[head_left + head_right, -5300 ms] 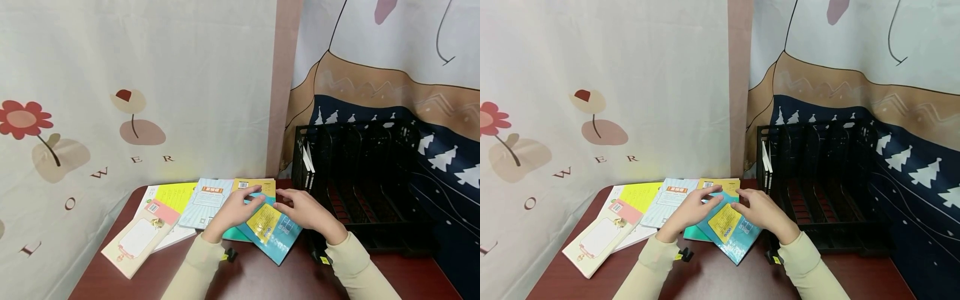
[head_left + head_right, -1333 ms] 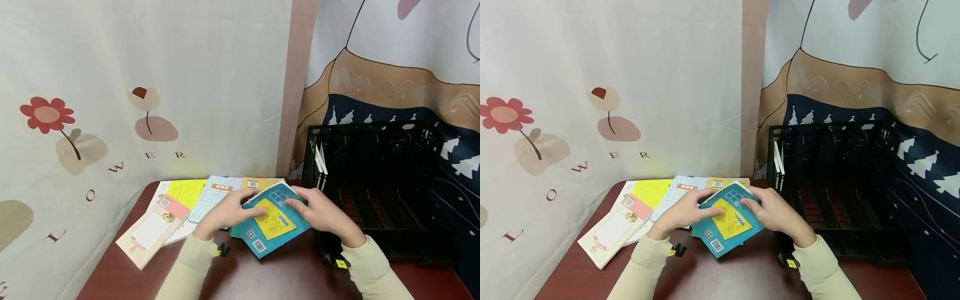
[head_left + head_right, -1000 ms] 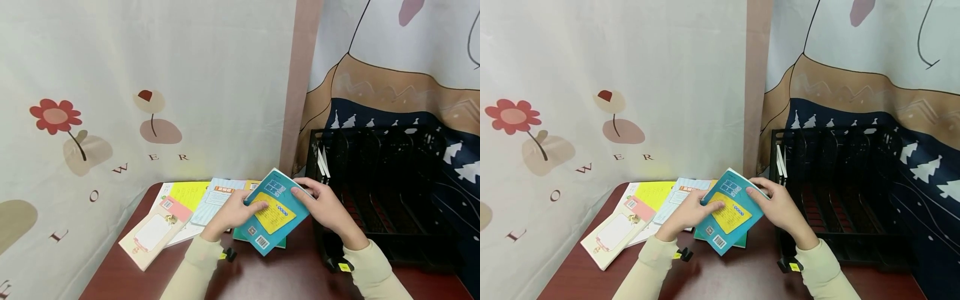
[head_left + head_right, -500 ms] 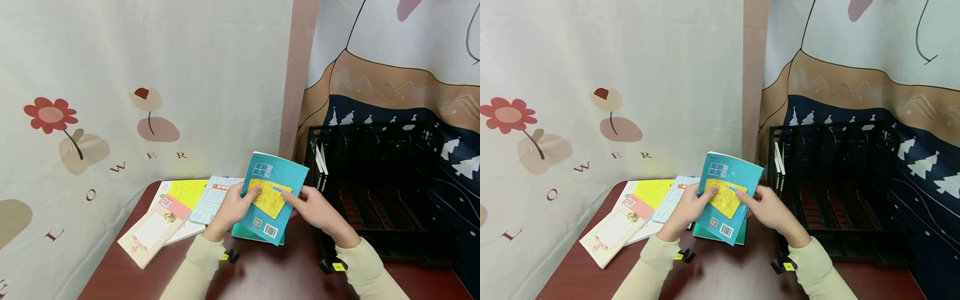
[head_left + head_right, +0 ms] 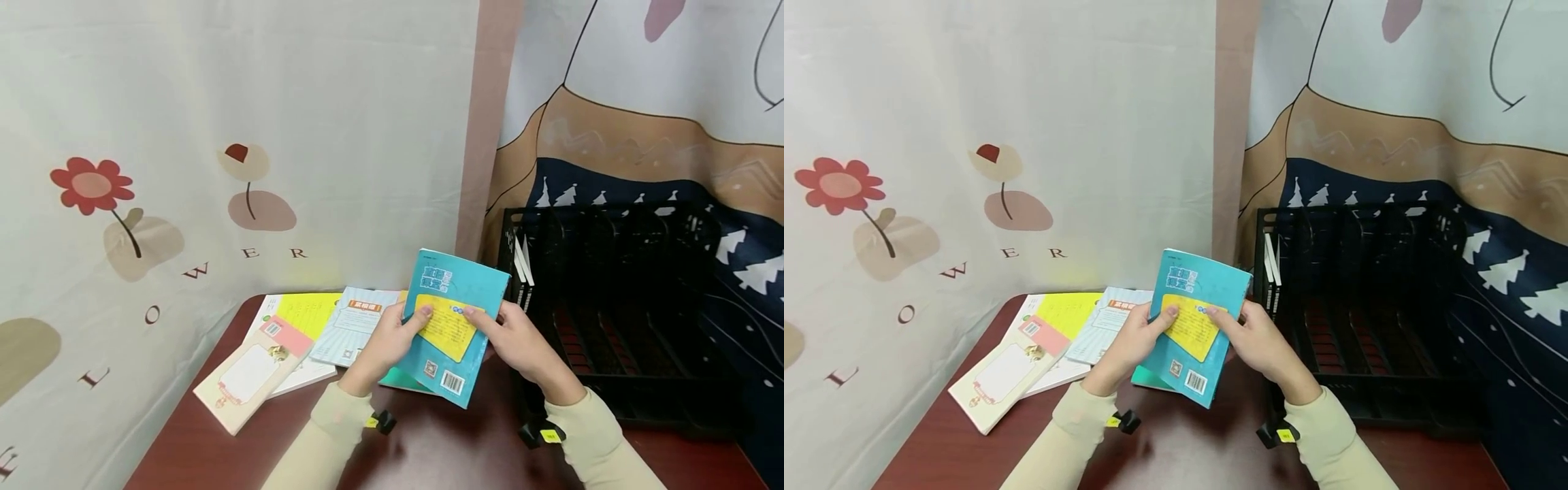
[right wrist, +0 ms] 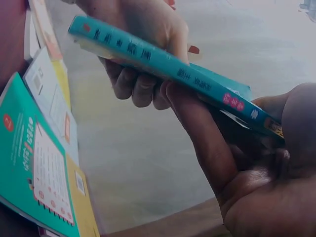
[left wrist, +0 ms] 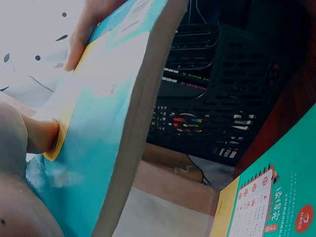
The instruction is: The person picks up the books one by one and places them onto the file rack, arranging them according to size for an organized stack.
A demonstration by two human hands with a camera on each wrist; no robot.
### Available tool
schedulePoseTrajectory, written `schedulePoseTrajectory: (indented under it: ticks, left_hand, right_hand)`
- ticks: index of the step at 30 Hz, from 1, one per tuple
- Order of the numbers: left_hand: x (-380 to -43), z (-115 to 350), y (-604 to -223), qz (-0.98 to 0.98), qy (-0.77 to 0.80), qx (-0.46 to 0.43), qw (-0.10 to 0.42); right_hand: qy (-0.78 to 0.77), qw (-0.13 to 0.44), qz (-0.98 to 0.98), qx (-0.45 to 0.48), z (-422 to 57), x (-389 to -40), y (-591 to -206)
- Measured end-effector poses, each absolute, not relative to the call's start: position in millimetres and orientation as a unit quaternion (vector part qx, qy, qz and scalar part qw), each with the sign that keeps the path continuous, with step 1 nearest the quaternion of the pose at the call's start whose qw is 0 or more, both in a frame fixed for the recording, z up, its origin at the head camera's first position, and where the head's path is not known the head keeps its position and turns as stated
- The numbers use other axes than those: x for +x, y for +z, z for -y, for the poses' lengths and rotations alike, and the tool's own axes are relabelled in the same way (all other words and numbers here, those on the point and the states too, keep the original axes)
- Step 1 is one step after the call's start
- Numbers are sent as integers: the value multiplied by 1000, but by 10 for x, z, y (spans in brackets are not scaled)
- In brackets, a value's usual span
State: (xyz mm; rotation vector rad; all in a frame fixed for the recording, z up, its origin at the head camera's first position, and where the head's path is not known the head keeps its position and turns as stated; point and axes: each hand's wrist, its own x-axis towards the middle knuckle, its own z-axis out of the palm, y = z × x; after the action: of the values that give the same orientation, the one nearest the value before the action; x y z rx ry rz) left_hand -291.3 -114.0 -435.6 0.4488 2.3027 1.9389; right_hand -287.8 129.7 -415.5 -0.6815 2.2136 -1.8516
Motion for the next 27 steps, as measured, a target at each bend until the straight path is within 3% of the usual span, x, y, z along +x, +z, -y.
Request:
schedulePoseTrajectory:
  ticks: [10,20,27]
  left_hand:
    - [-2944,1209,-4388,-752,627,146,139]
    - [-2952,1170,-4432,-819,531,177,127]
    - [-2899,1156,-4451,-827,498,196,172]
  right_hand:
    - [-552,65,-796,-239,-1350,-2870,-4107]
    - [-501,45,-821,-268,-1529,-2784,-3942]
    - [-506,26,-820,-267,-1681,-2773,-3878]
